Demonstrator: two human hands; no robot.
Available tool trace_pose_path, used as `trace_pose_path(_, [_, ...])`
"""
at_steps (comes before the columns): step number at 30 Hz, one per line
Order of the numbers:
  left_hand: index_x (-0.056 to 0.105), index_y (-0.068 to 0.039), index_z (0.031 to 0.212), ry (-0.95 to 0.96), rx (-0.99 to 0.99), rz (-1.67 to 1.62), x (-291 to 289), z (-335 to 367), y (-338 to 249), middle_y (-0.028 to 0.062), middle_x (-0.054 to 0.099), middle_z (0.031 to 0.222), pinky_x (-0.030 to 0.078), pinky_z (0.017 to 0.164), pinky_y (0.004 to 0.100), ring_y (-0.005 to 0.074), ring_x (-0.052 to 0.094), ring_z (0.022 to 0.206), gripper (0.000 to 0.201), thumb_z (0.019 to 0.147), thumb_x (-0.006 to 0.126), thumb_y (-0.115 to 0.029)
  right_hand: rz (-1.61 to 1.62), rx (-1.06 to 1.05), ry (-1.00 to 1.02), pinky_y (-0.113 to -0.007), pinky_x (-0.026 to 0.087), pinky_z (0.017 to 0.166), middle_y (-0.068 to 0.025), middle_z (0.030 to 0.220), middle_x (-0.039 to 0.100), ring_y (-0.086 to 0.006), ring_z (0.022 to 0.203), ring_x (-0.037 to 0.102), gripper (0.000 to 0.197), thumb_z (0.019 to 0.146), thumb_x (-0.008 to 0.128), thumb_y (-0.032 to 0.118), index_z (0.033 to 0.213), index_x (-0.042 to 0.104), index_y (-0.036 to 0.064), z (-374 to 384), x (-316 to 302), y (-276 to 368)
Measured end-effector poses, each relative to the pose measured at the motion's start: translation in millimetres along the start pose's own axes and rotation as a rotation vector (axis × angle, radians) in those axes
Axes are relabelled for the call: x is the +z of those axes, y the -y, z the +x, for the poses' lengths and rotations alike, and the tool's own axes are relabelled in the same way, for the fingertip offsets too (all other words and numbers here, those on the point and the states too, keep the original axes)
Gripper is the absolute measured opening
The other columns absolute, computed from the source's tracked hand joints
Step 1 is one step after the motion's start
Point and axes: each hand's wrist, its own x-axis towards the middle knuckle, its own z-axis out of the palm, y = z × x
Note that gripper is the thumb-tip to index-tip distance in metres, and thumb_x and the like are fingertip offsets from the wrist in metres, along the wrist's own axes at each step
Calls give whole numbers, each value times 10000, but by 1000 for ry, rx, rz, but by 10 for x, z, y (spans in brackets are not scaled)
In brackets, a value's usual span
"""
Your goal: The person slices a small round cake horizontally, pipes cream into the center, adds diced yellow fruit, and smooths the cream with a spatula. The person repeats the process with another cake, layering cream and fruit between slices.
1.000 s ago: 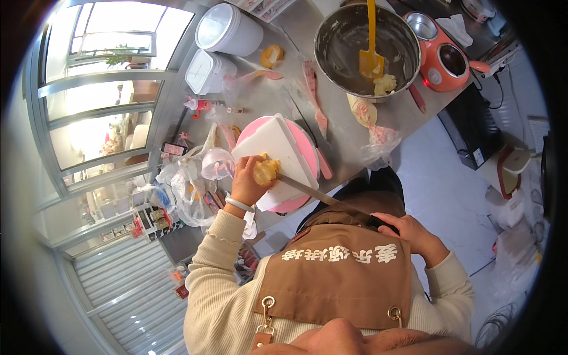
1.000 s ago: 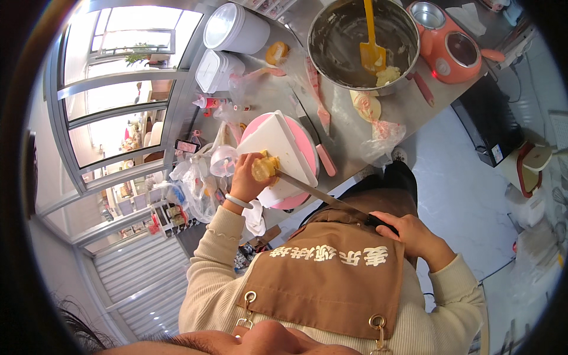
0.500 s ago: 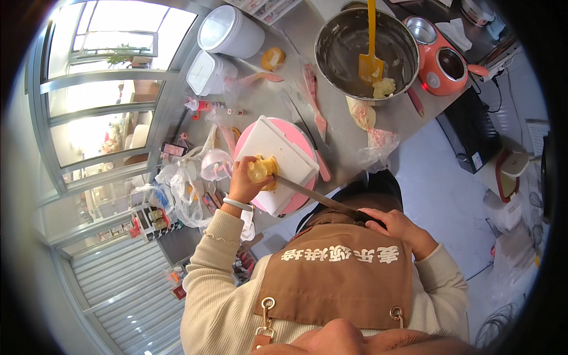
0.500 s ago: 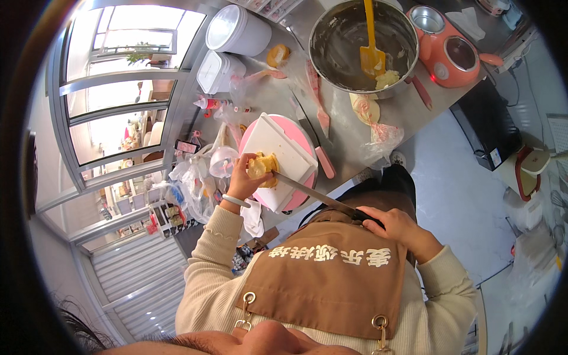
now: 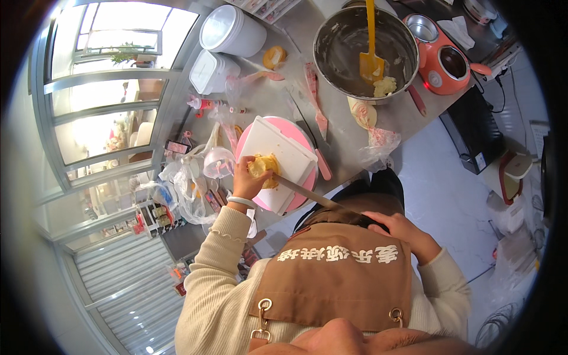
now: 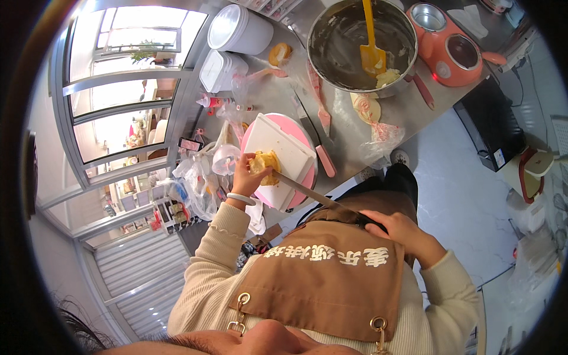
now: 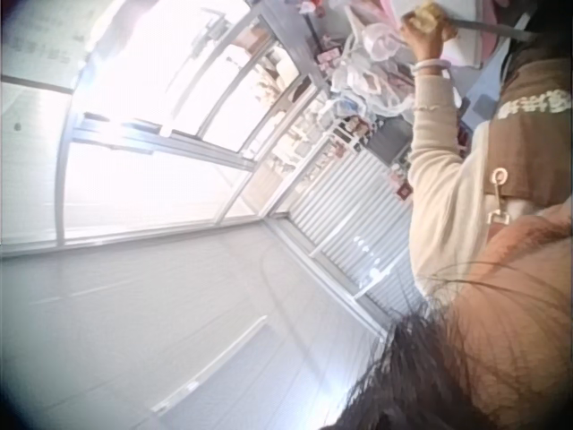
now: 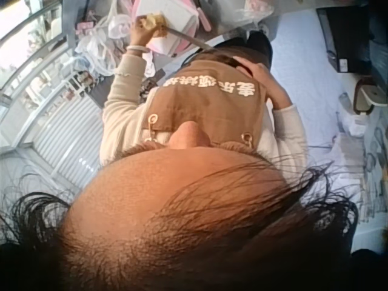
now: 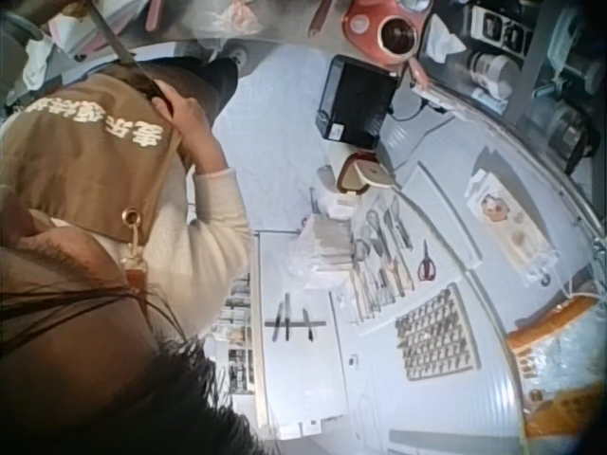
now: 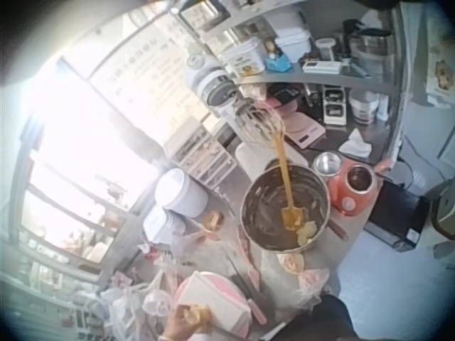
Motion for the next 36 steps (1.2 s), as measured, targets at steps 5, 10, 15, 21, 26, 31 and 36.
trace_pose_path(5, [549, -65, 1319, 107, -90, -50, -136, -124, -290, 207, 549, 1260, 491, 1048, 450, 359, 558, 1221, 821, 654, 964, -310, 28, 47, 29, -452, 534, 641, -228, 757, 683, -391, 660, 685, 443, 1014, 642, 335, 1431, 602, 190, 19, -25, -80])
trace_pose_path(10, [517, -117, 1374, 118, 340, 320, -288, -289, -604, 187, 490, 1335, 463, 1097, 487, 382, 499, 1296, 909, 611, 985, -272, 16, -44, -6, -458, 540, 657, -229, 750, 681, -397, 670, 685, 449, 1014, 637, 352, 1428, 604, 181, 31, -112, -69])
trace_pose_path(15, [543, -110, 1320, 104, 324, 310, -270, -279, -639, 163, 524, 1287, 480, 1072, 461, 378, 536, 1245, 821, 625, 966, -214, 0, -3, 6, -467, 549, 656, -230, 743, 681, -412, 679, 687, 453, 1013, 632, 364, 1429, 602, 187, -115, -157, -21])
trace_pose_path(21, [546, -110, 1319, 99, 203, 295, -256, -251, -567, 167, 527, 1276, 502, 1045, 444, 350, 566, 1206, 815, 628, 971, -193, -41, -6, 16, -480, 547, 648, -237, 748, 681, -421, 677, 684, 443, 1008, 635, 376, 1422, 608, 220, 25, -86, -24])
trace_pose_path(26, [535, -103, 1319, 65, 133, 157, -169, -212, -406, 140, 548, 1229, 572, 942, 405, 285, 613, 1117, 818, 636, 981, -157, 15, 65, 44, -482, 542, 637, -237, 748, 680, -428, 678, 679, 436, 1006, 637, 371, 1413, 614, 216, -51, -185, 71])
trace_pose_path(31, [503, -99, 1336, 67, 2, 4, -91, -81, -172, 111, 561, 1206, 642, 780, 368, 238, 642, 1062, 796, 684, 959, -110, 2, -96, -14, -462, 538, 654, -240, 748, 675, -419, 696, 680, 438, 1012, 633, 365, 1414, 617, 194, 33, -182, 113])
trace_pose_path(36, [522, -78, 1325, 114, -179, -260, -100, -46, -201, 134, 591, 1193, 641, 756, 374, 244, 685, 988, 793, 665, 959, -120, 18, 97, 112, -444, 527, 653, -240, 747, 673, -407, 681, 677, 441, 1010, 641, 357, 1417, 620, 189, -45, -248, 103])
